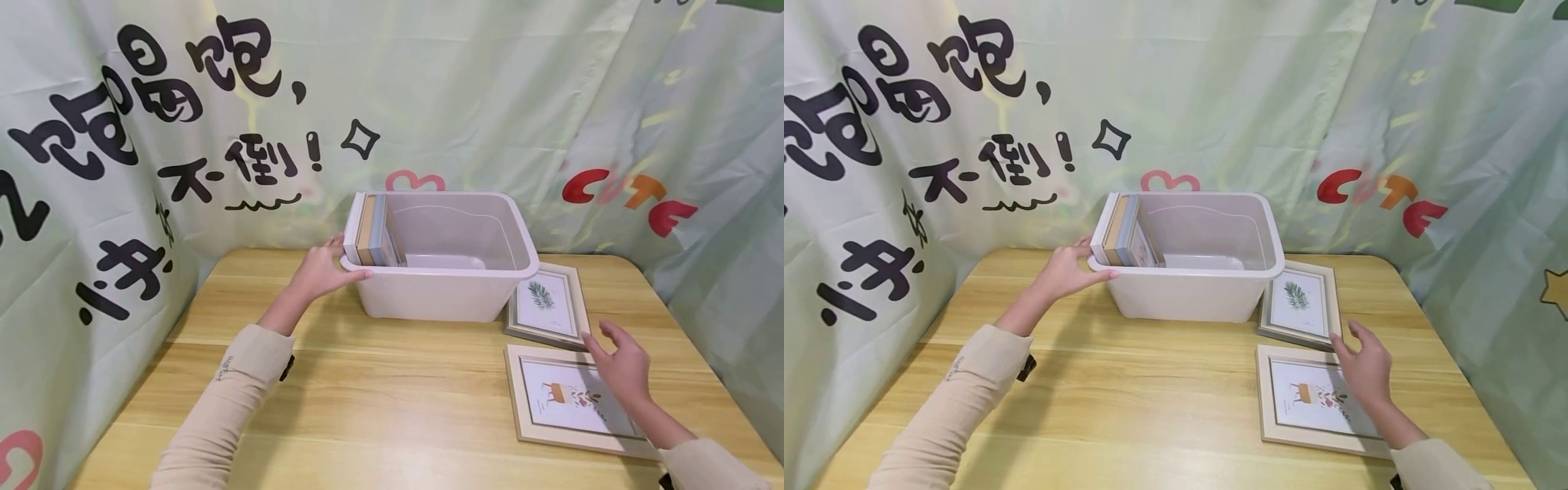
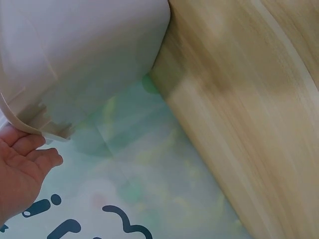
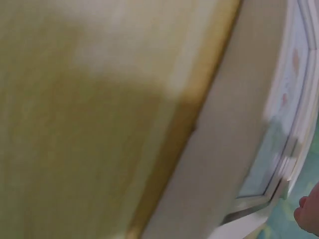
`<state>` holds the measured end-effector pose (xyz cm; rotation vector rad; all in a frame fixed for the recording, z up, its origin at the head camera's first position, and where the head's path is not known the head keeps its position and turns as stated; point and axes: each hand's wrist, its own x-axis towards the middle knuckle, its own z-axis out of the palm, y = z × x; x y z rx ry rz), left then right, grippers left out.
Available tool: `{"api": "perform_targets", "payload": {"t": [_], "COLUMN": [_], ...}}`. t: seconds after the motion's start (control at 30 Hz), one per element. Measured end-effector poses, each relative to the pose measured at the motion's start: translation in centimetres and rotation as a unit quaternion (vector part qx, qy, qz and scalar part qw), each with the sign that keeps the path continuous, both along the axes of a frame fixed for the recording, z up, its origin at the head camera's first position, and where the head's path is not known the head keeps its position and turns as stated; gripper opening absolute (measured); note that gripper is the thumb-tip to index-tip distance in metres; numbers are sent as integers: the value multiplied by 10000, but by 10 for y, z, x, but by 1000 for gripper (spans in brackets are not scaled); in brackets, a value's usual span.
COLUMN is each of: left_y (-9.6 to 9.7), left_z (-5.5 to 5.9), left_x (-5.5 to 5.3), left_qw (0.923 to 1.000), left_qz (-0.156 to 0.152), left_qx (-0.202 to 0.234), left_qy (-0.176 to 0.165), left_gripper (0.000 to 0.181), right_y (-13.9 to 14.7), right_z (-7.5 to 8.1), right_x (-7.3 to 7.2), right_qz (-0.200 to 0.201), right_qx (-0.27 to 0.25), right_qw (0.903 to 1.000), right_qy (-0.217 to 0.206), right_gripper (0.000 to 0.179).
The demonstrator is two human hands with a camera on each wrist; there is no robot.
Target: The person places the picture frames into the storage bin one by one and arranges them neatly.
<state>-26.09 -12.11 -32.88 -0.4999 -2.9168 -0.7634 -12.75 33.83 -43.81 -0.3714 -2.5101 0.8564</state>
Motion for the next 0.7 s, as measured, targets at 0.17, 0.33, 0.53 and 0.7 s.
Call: {"api": "perform_targets", "payload": {"t": [0.17,0.33,0.53,0.7], "left_y": [0,1,0,-1], "left_z": [-2,-4,-6,-6], "left_x": [-1,-1,-1,-1], "left_qw": [9999,9998,9996,9997], "left_qz": [9,-69,-89,-51], "left_qx": [112,192,282,241], "left_qy": [-15,-1,37,41], "left_gripper": [81,77,73,78], "right_y": [10,18,26,34], "right_z": [-8,-15,-20,-22], "right_x": [6,15,24,28], "right_qz": [-37,-68,-98,37], "right_qx": [-145,-122,146,442], "right_qw": [9986,9974,9968,9949], "right_qy": [-502,-708,-776,-905], "right_gripper": [52,54,52,46]}}
